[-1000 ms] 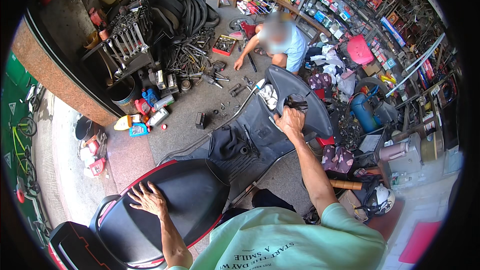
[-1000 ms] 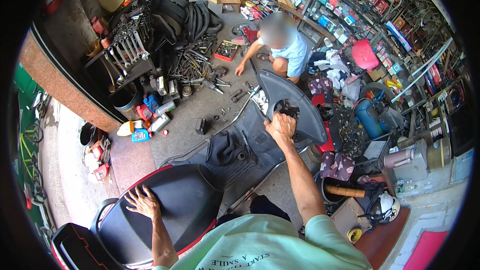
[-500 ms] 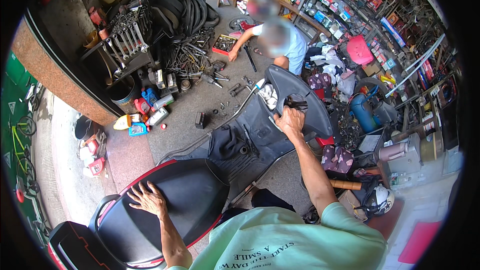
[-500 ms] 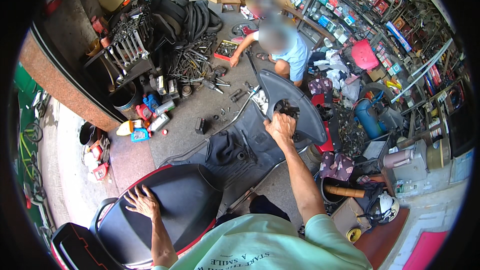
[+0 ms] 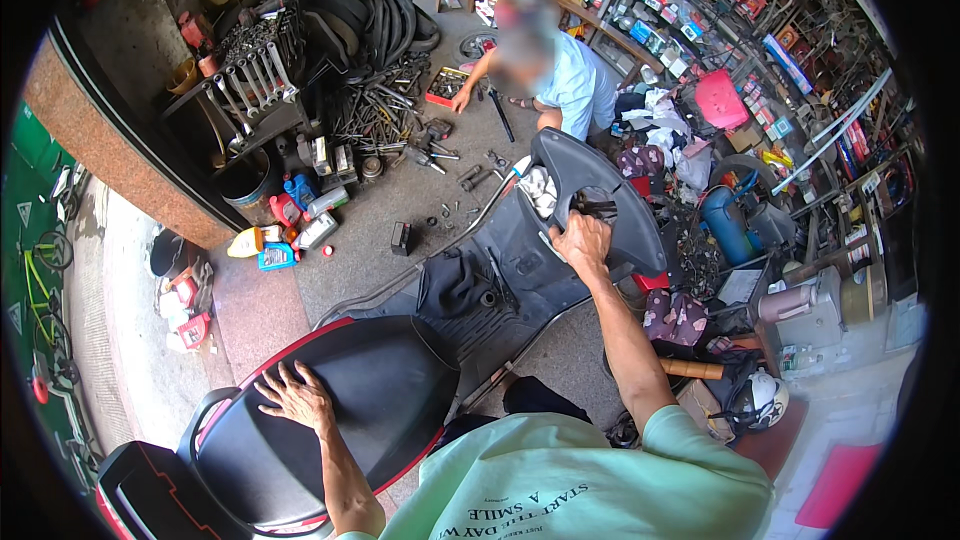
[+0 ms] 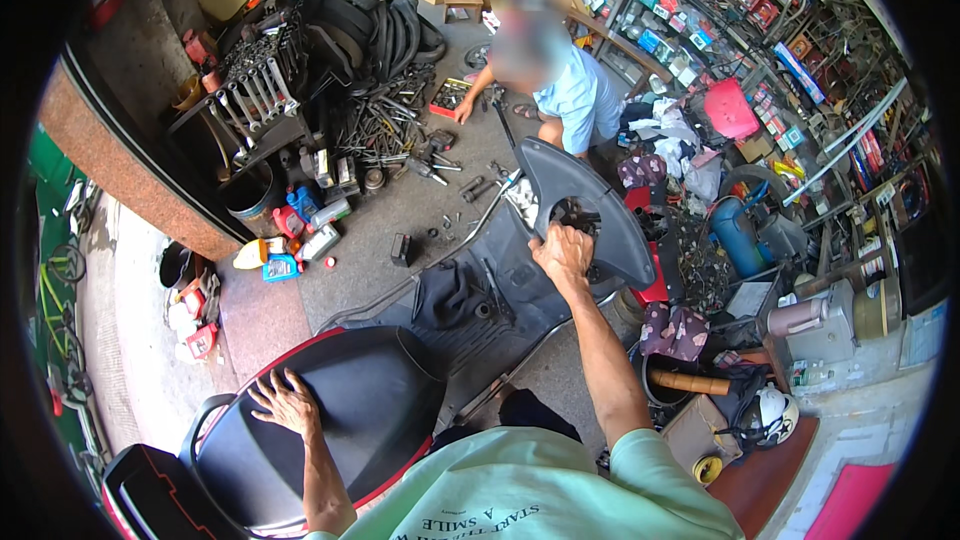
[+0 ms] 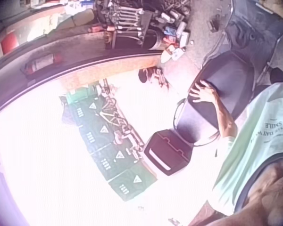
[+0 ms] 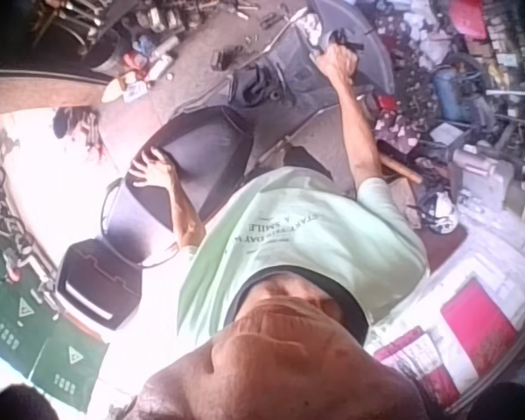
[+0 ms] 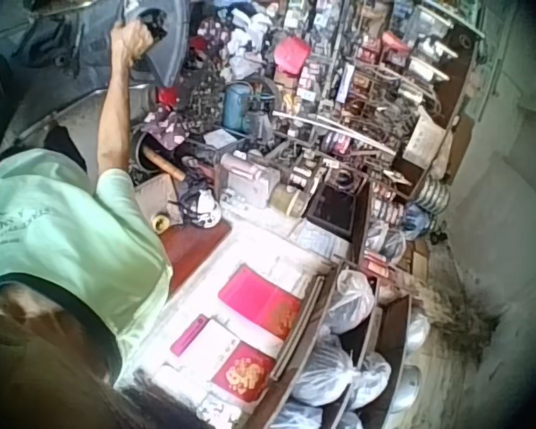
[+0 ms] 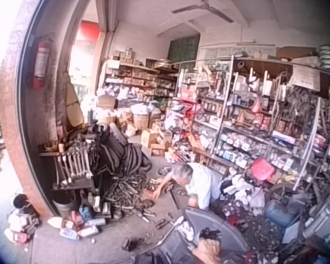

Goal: The person removes the seat of a scooter and works on the internal components with another person. They handle various parts and tools while inspecting the scooter's interior.

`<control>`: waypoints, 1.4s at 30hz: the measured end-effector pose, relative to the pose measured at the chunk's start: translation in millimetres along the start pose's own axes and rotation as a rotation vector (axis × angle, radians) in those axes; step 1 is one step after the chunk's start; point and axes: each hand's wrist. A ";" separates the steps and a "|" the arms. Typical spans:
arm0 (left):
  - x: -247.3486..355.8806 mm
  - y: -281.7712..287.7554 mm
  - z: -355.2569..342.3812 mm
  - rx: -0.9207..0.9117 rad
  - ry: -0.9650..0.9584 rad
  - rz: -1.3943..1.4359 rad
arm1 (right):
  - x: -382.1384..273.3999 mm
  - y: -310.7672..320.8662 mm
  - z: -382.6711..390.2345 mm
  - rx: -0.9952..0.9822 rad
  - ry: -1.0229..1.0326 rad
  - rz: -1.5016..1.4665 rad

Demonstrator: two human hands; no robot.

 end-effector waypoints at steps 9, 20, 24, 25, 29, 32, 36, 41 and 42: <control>2.4 3.1 1.6 0.002 0.008 0.027 | 1.2 0.4 -0.4 -0.019 -0.011 0.005; -0.3 -14.0 -4.2 0.000 -0.017 0.015 | -0.6 7.5 -2.1 -0.100 0.017 -0.077; 41.4 5.3 -6.6 -0.322 -0.278 0.129 | 5.9 5.6 -2.7 -0.148 0.040 -0.126; 52.4 10.1 -5.3 -0.429 -0.396 0.185 | 6.1 6.7 -3.6 -0.161 0.048 -0.132; 80.4 3.6 3.0 -0.466 -0.450 0.186 | 4.5 3.4 -0.5 -0.090 0.078 -0.167; 90.1 11.6 2.2 -0.514 -0.435 0.149 | 5.9 -0.5 0.5 -0.024 0.093 -0.167; 95.8 14.7 1.9 -0.512 -0.402 0.104 | 9.1 -4.3 1.2 -0.010 0.128 -0.205; 88.6 -7.2 18.0 -0.333 -0.398 0.129 | 10.2 -3.9 1.6 -0.008 0.169 -0.213; 87.9 -9.8 20.3 -0.307 -0.386 0.119 | 11.0 -3.7 2.1 -0.001 0.183 -0.217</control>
Point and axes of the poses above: each hand's wrist, its own z-axis away from the middle knuckle, its own y-axis out of the back of the hand, x = y × z
